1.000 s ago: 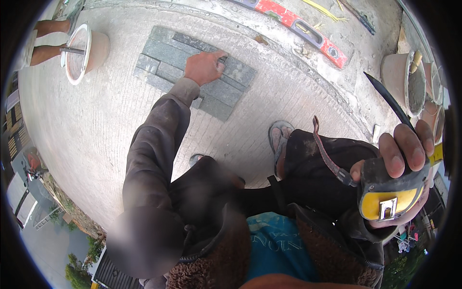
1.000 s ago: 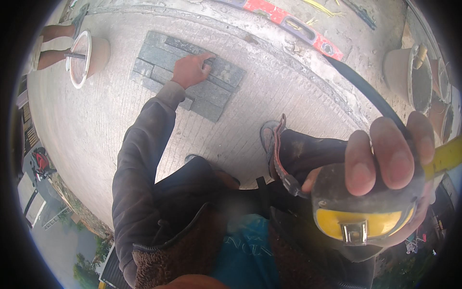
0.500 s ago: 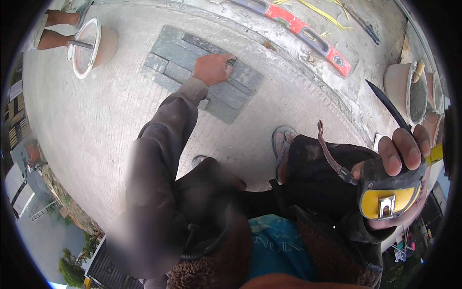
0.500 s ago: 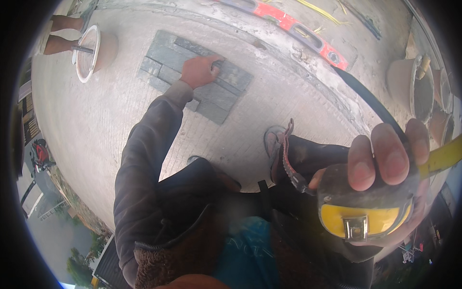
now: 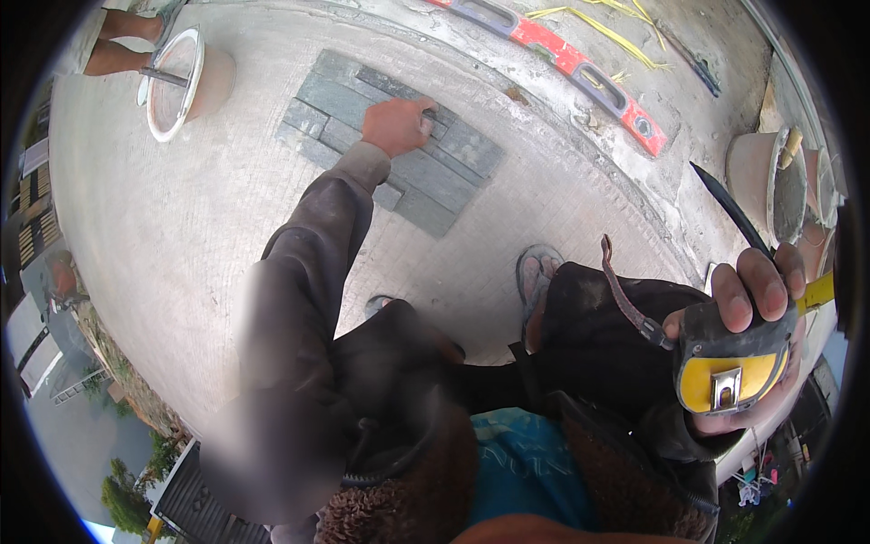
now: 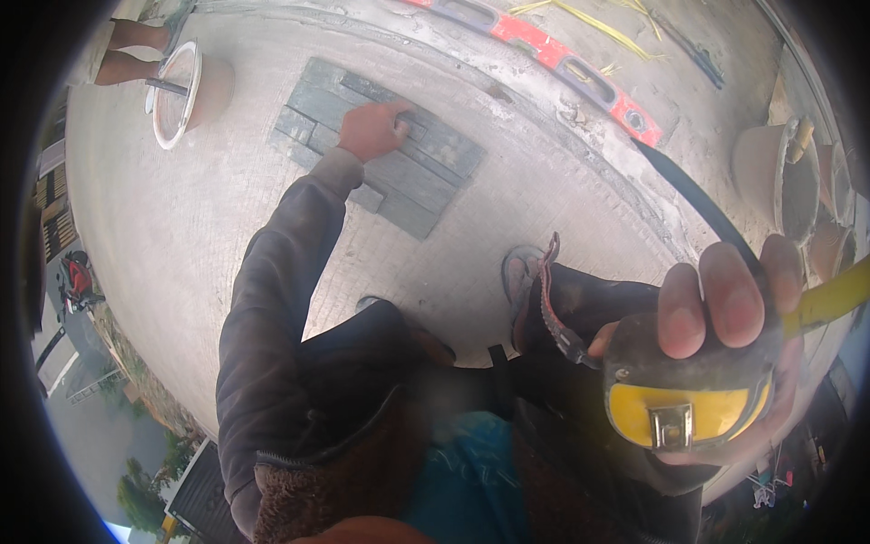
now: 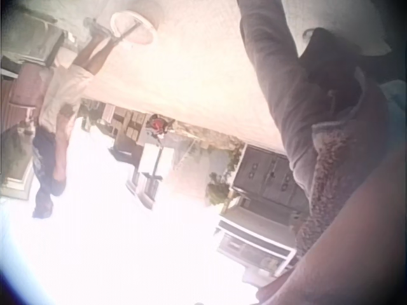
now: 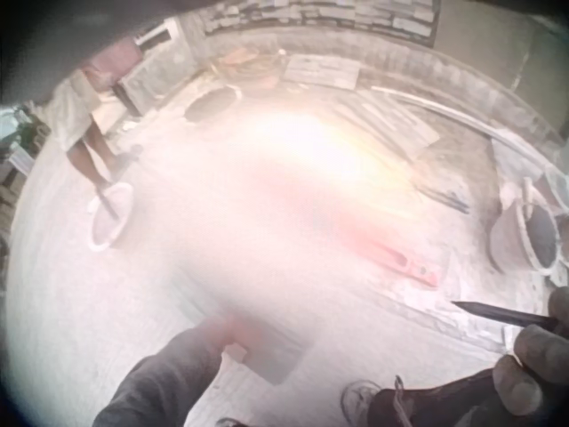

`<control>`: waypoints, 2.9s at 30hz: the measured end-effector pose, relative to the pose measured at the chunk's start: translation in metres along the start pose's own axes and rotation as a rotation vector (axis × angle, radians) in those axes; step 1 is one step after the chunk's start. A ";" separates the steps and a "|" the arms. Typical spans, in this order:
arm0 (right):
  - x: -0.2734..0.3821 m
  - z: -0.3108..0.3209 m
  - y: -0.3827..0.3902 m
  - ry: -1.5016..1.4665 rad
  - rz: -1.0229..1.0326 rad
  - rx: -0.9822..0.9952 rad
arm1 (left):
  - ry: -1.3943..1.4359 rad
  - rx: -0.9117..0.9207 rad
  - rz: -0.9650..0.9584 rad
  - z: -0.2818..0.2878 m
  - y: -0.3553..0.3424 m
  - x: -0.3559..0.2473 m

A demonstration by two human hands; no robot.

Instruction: The person measures and marks a stack of stone tiles with a tape measure and spirit level, then uses an angle grinder to cut the tiles. The person handles the tiles and tools directly, moving them between measurement and cutting steps.

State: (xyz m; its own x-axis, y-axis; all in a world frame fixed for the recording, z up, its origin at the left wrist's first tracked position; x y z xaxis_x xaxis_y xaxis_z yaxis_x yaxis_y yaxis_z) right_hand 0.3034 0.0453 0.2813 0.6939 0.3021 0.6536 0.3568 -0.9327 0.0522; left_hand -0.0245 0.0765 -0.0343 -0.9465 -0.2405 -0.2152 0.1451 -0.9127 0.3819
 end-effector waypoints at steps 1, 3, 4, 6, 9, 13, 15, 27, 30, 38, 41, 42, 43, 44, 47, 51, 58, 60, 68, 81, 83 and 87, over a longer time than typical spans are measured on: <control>0.000 0.000 0.000 -0.002 0.001 -0.001 | 0.002 0.011 -0.002 0.001 0.000 -0.002; 0.000 0.000 -0.001 -0.002 -0.003 0.001 | -0.004 0.018 -0.002 0.001 0.001 -0.002; -0.001 0.000 -0.001 0.001 -0.007 0.005 | -0.013 0.014 0.000 0.001 0.002 0.000; 0.000 -0.001 -0.002 0.008 -0.013 0.007 | -0.023 0.016 -0.002 0.001 0.001 0.001; 0.001 -0.002 -0.003 0.016 -0.022 -0.001 | -0.024 0.023 -0.009 0.000 0.000 -0.002; 0.001 -0.003 -0.002 0.033 -0.014 -0.008 | 0.004 -0.002 -0.049 0.006 0.005 -0.012; 0.000 -0.003 -0.002 0.038 -0.011 -0.002 | 0.042 -0.017 -0.090 0.005 0.006 -0.018; -0.002 -0.002 -0.002 0.033 0.000 -0.006 | 0.011 0.070 -0.070 -0.008 0.004 -0.023; -0.001 -0.004 -0.002 0.036 -0.004 -0.021 | 0.000 0.060 -0.070 -0.006 0.005 -0.022; -0.003 -0.001 -0.002 0.008 0.001 0.001 | -0.027 0.043 -0.016 -0.001 -0.004 0.000; -0.002 0.000 0.000 0.013 0.010 -0.011 | -0.059 0.024 0.037 0.007 -0.007 0.009; -0.002 0.000 0.000 0.016 0.012 -0.013 | -0.057 -0.001 0.040 0.007 -0.009 0.015; -0.002 0.000 0.000 0.019 0.013 -0.013 | -0.056 -0.025 0.042 0.007 -0.011 0.020; -0.002 0.000 0.000 0.022 0.011 -0.008 | -0.054 -0.050 0.045 0.007 -0.013 0.025; -0.002 0.001 0.000 0.024 0.007 0.018 | -0.059 -0.049 0.070 0.011 -0.012 0.030; -0.002 0.001 -0.002 0.000 0.029 0.083 | -0.054 -0.031 0.093 0.012 -0.010 0.032; -0.015 -0.012 -0.002 0.048 0.017 0.099 | -0.113 0.027 0.100 0.006 0.004 0.034; -0.017 -0.022 -0.003 0.067 0.007 0.111 | -0.118 0.019 0.085 0.005 0.011 0.042; -0.031 -0.061 -0.003 0.124 -0.006 0.157 | -0.114 0.018 0.071 0.011 0.045 0.092; -0.038 -0.067 0.002 0.057 -0.024 0.280 | -0.051 -0.205 -0.244 0.020 0.085 0.061; -0.036 -0.064 0.002 0.056 -0.031 0.291 | -0.043 -0.213 -0.287 0.013 0.089 0.038; -0.032 -0.056 0.005 0.034 -0.035 0.292 | -0.039 0.267 -0.216 -0.012 0.094 -0.015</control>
State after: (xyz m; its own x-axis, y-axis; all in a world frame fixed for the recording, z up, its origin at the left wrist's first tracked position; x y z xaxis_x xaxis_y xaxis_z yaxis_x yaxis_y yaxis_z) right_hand 0.2475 0.0202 0.3028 0.6583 0.3221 0.6803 0.5489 -0.8239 -0.1411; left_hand 0.0064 -0.0092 -0.0059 -0.9581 -0.0340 -0.2844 -0.1353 -0.8213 0.5542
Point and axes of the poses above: each hand's wrist, its own y-axis away from the middle knuckle, its own z-axis out of the back of the hand, x = y × z, the point moved 7 cm from there along -y, towards the middle knuckle, and after that the axes turned 12 degrees about z, right-handed, at the moved point
